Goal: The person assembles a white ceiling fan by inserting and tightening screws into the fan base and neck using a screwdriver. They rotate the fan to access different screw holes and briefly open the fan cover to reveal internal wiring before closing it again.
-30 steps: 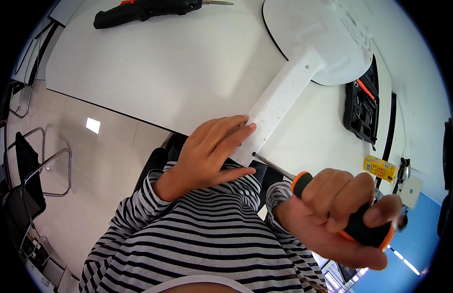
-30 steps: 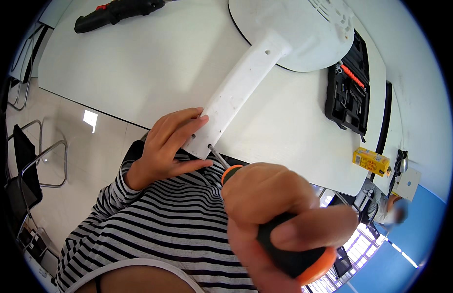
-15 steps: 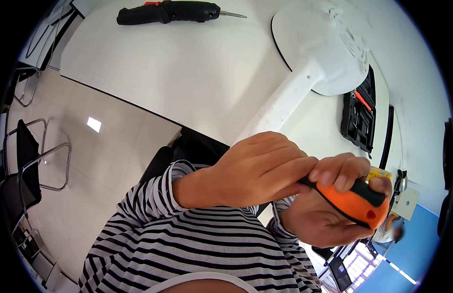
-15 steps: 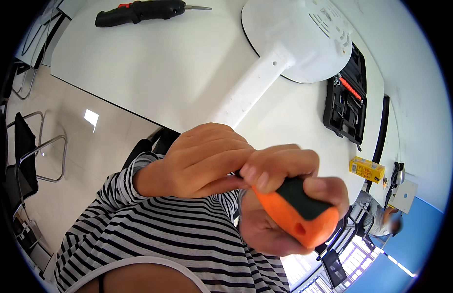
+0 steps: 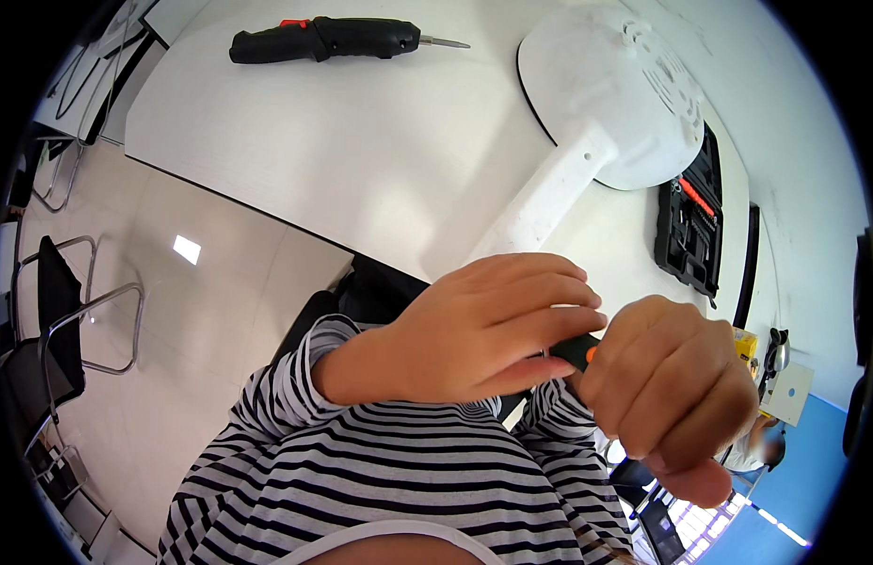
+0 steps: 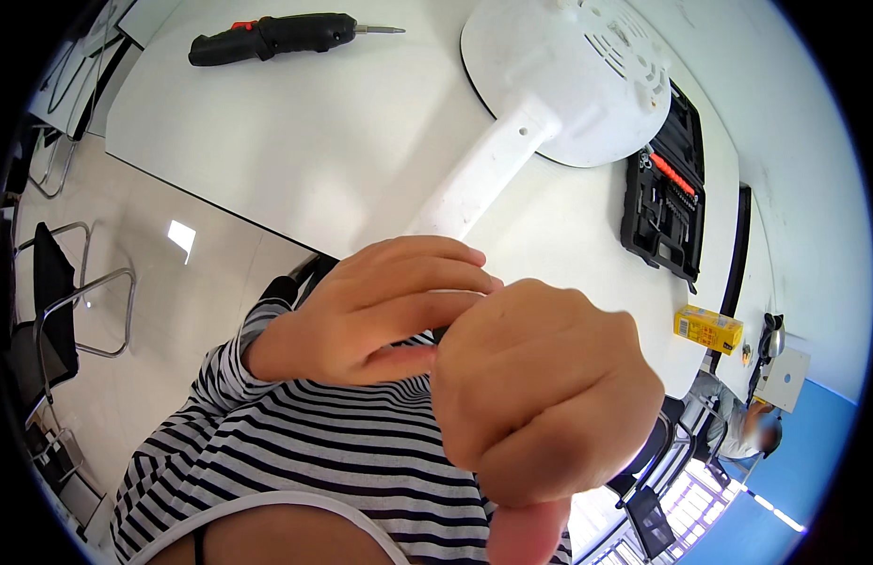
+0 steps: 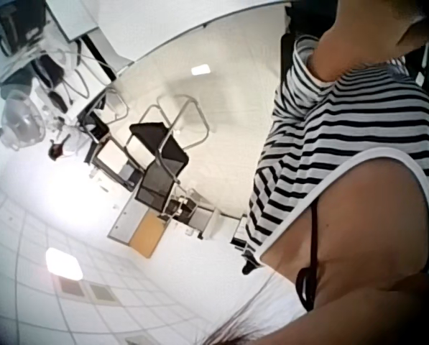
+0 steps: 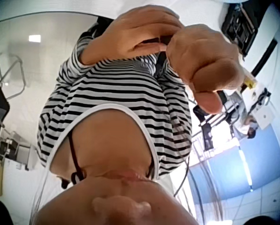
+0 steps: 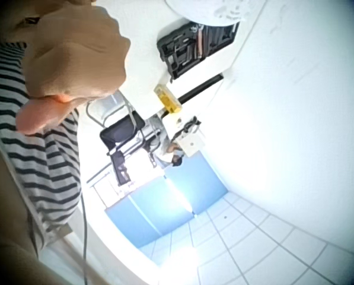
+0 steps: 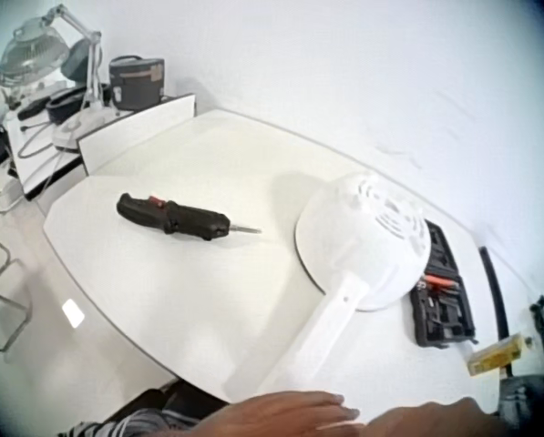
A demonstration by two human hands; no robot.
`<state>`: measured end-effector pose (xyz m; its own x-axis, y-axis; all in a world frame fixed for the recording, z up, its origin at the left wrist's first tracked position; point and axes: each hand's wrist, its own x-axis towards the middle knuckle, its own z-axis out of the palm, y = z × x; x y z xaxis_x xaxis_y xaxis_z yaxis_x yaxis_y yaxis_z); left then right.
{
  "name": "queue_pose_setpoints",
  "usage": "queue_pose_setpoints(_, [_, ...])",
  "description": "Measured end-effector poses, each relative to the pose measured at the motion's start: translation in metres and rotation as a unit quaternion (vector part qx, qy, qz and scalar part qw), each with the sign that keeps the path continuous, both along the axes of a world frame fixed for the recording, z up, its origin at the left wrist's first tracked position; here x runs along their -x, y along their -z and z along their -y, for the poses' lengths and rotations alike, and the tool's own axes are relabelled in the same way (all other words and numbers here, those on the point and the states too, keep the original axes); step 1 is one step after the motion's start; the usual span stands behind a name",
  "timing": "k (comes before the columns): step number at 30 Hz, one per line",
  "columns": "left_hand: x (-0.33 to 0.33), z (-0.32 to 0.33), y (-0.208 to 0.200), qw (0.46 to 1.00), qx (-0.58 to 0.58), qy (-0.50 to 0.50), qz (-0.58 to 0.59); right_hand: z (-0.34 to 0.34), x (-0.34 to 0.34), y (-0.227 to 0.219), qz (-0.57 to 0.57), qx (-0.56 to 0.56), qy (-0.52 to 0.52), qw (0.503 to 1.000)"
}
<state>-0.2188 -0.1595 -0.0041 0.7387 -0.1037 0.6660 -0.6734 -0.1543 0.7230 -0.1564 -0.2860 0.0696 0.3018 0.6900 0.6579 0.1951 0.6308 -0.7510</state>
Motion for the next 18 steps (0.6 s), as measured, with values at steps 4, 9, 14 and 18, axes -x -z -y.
queue_pose_setpoints(4, [0.010,0.003,-0.009,0.998,-0.001,-0.069,0.012,-0.005,0.011,0.005,0.019,-0.003,0.077,0.997])
queue_pose_setpoints(9, [0.006,0.008,-0.012,0.998,0.013,-0.063,0.022,0.000,0.023,0.001,0.025,0.016,0.162,0.986])
queue_pose_setpoints(14, [0.004,0.011,-0.005,0.997,0.001,-0.059,0.052,-0.002,0.035,0.004,-0.034,-0.004,0.236,0.971])
queue_pose_setpoints(18, [-0.006,0.000,-0.007,0.999,-0.006,0.018,0.042,-0.003,0.007,-0.005,0.021,0.026,0.075,0.997])
